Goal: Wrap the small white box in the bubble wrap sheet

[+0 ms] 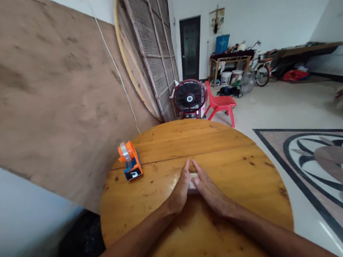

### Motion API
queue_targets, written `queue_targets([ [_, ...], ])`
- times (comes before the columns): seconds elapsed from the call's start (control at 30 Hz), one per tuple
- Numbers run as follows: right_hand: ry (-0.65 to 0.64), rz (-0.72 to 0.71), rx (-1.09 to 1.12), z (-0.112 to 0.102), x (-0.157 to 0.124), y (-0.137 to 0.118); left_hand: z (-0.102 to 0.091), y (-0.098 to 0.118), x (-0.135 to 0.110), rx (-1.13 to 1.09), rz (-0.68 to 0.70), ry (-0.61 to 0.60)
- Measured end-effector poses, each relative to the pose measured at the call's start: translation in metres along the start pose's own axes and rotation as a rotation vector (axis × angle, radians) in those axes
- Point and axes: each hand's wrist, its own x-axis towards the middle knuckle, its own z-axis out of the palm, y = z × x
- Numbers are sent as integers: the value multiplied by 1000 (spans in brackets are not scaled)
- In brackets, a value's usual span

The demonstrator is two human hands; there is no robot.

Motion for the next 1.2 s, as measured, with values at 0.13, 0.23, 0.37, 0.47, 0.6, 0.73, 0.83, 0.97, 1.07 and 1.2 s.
queue_targets([
  [0.13,29,71,27,-3,2,1,1,2,1,12,-36,32],
  [0.23,109,96,54,-3,2,1,2,7,-4,57,-30,95],
  [0.37,57,94,22,1,-1,-1,5,11,-11,26,-89,84],
  [0.47,21,47,3,1,-5,-3,6,12,-14,-3,-86,51],
  [0.6,44,-83,11,-2,-7,-6,3,12,-19,28,76,-4],
  [0.73,13,-20,-30,-1,-1,-5,4,6,-12,62,9,32],
  [0.83,26,44,-12,0,5,1,6,-3,-3,35,-34,64],
  [0.97,225,79,165,-12,9,6,-15,-3,6,-88,-53,78],
  [1.07,279,88,257,-30,7,4,-48,11,6,35,-115,-76],
  [1.2,44,113,217,-45,2,5,-73,30,2,380,-72,-186],
])
